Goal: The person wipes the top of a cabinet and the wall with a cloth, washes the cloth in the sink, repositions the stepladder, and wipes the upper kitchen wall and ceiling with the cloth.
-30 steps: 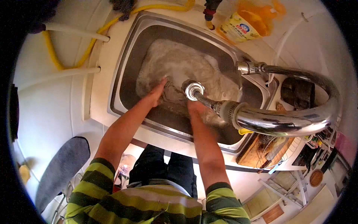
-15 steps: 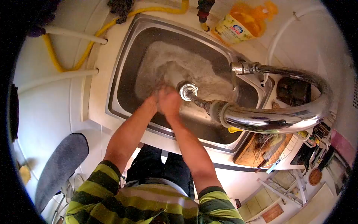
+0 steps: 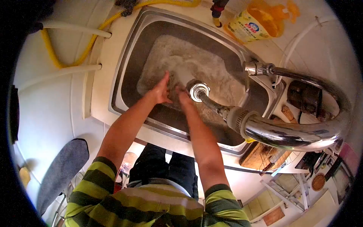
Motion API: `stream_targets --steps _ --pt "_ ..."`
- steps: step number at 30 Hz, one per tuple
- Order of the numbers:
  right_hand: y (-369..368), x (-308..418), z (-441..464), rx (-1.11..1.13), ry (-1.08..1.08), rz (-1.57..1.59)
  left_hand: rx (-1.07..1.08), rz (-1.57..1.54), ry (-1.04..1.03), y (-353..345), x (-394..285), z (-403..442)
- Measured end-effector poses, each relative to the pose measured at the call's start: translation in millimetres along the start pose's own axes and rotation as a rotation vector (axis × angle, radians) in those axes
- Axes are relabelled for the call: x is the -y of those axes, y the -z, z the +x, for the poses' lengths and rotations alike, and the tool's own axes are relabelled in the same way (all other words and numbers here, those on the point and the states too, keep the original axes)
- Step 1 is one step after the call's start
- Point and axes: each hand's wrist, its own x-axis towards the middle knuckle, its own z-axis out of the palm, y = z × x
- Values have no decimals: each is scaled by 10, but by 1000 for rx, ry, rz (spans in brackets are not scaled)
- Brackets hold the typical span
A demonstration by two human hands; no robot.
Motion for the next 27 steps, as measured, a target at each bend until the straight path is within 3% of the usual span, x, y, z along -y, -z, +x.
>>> stream_targets --steps 2,4,6,8,9,10,12,14,16,18,19,20,21,23,24,26,27 --pt "-166 435 -252 141 103 150 9 -47 44 54 -20 143" --pt "-141 660 -535 216 182 305 58 -41 14 -27 -227 -233" --pt "24 1082 -867 274 274 71 109 -29 -18 -29 -245 -433" --pt "20 1243 -1050 155 374 -29 240 183 -445 33 -103 -479" --pt "18 1287 -1078 39 470 -129 283 -202 -350 293 222 508" --pt "50 1294 -1039 36 473 -128 284 -200 -353 225 275 463" --pt "140 1249 -828 -153 418 -207 170 -451 -346 -1 397 261" --pt "154 934 -607 -167 382 -183 136 -355 -242 -164 310 -82" --pt "172 626 -319 -337 289 -308 114 -255 -164 -302 100 -327" --pt "310 171 -125 -397 408 20 58 -273 -106 -240 64 -525" --pt "373 -149 52 -359 259 324 48 -266 -106 -101 79 -438" --pt "386 -328 216 -313 114 624 -57 -61 -136 90 78 -234" --pt "388 -221 173 -307 119 628 -163 138 -161 207 59 -85" --pt "458 -27 -65 -523 14 -781 -202 143 -143 186 77 34" --pt "342 -32 -108 -472 39 -494 -235 154 -120 147 117 82" --pt "130 -10 51 -115 -2 -452 -259 58 -9 -80 95 -28" --pt "-13 32 28 10 -117 -57 -276 -32 82 -191 16 -90"
